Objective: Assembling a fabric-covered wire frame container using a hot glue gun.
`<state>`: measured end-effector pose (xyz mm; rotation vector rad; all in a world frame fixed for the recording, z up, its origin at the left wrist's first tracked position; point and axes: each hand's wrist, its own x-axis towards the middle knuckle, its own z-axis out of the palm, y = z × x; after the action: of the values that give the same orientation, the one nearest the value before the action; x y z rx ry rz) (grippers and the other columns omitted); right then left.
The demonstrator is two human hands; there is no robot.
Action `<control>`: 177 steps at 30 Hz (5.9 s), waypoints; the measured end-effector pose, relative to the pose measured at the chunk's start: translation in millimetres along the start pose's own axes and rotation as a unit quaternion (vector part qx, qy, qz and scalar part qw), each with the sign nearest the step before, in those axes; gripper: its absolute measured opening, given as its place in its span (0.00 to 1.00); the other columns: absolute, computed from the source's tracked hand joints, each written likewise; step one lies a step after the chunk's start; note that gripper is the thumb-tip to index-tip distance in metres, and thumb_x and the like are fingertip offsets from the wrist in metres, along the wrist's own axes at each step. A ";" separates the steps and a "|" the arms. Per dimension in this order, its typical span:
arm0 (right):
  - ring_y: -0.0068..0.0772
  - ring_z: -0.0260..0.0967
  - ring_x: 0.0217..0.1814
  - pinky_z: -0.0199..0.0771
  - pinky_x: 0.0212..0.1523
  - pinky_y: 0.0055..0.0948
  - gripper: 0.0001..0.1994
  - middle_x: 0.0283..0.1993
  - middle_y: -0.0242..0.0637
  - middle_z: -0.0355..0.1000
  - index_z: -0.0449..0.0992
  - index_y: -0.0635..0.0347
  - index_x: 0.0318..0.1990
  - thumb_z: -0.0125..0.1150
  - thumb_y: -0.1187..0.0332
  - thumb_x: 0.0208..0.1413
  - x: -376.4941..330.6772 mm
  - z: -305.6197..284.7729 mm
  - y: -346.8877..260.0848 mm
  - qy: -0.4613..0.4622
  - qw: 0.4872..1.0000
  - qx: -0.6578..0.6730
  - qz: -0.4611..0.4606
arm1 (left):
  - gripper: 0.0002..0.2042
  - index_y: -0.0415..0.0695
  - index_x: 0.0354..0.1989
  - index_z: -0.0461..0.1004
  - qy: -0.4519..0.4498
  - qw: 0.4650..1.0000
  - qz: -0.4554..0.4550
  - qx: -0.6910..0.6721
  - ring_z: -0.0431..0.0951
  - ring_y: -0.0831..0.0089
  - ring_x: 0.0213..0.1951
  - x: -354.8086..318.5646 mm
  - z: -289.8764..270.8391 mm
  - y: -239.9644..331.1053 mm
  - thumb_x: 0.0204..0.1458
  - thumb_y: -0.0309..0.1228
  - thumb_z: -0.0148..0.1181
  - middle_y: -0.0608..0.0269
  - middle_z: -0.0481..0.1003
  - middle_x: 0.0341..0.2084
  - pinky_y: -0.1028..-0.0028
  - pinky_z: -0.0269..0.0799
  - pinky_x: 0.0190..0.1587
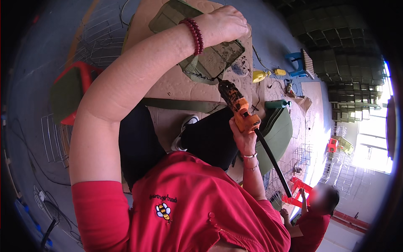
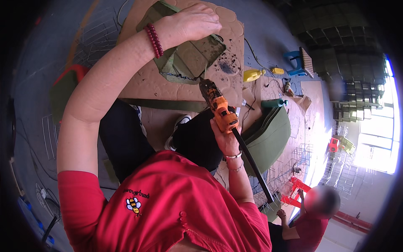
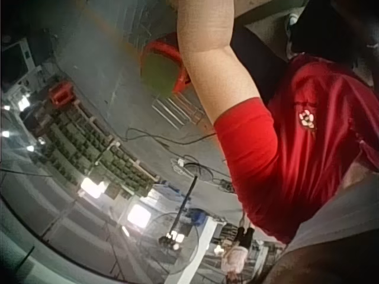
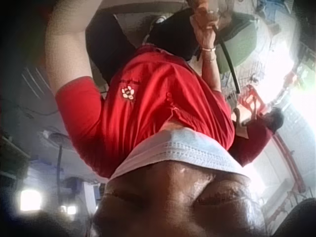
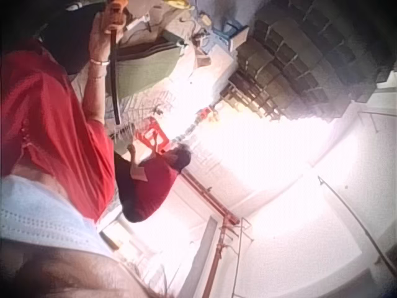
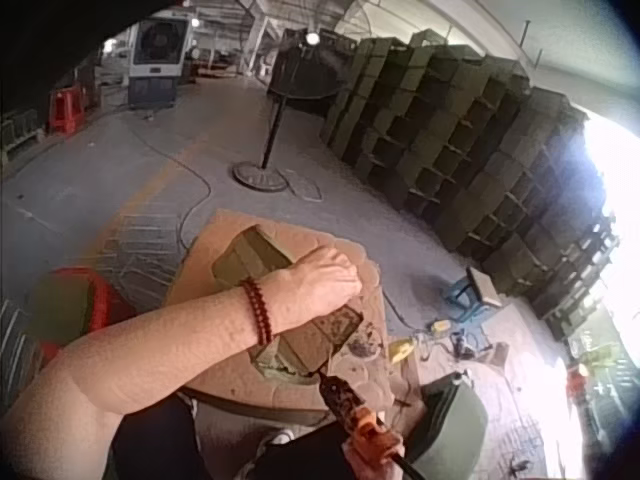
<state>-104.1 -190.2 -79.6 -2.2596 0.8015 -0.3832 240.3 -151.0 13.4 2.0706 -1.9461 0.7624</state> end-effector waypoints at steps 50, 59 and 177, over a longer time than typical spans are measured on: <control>0.42 0.80 0.41 0.83 0.41 0.37 0.24 0.45 0.46 0.77 0.69 0.62 0.55 0.53 0.49 0.65 200.9 56.1 118.7 -0.205 0.826 0.481 0.212 | 0.25 0.36 0.30 0.81 -0.256 0.893 -0.238 -0.284 0.66 0.74 0.20 -49.8 -32.4 -144.0 0.55 0.52 0.62 0.56 0.65 0.13 0.66 0.63 0.28; 0.54 0.76 0.35 0.74 0.36 0.42 0.17 0.31 0.54 0.76 0.79 0.64 0.35 0.63 0.56 0.55 186.3 9.6 92.6 -0.022 0.980 -0.186 -0.065 | 0.24 0.36 0.32 0.81 -0.266 0.882 -0.258 -0.289 0.66 0.79 0.22 -47.7 -31.0 -118.8 0.54 0.51 0.64 0.63 0.69 0.16 0.70 0.65 0.29; 0.45 0.73 0.56 0.77 0.52 0.36 0.22 0.51 0.43 0.75 0.77 0.64 0.51 0.59 0.82 0.44 135.5 -5.8 -94.2 0.060 0.842 -0.027 -0.536 | 0.23 0.42 0.53 0.76 0.110 0.946 -0.161 -0.259 0.78 0.67 0.32 -134.8 -83.6 37.0 0.45 0.18 0.67 0.60 0.77 0.28 0.69 0.76 0.35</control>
<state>37.9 -227.1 -3.7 -2.5546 -0.5155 -1.0083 185.0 2.2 10.5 1.8148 -1.4388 0.3426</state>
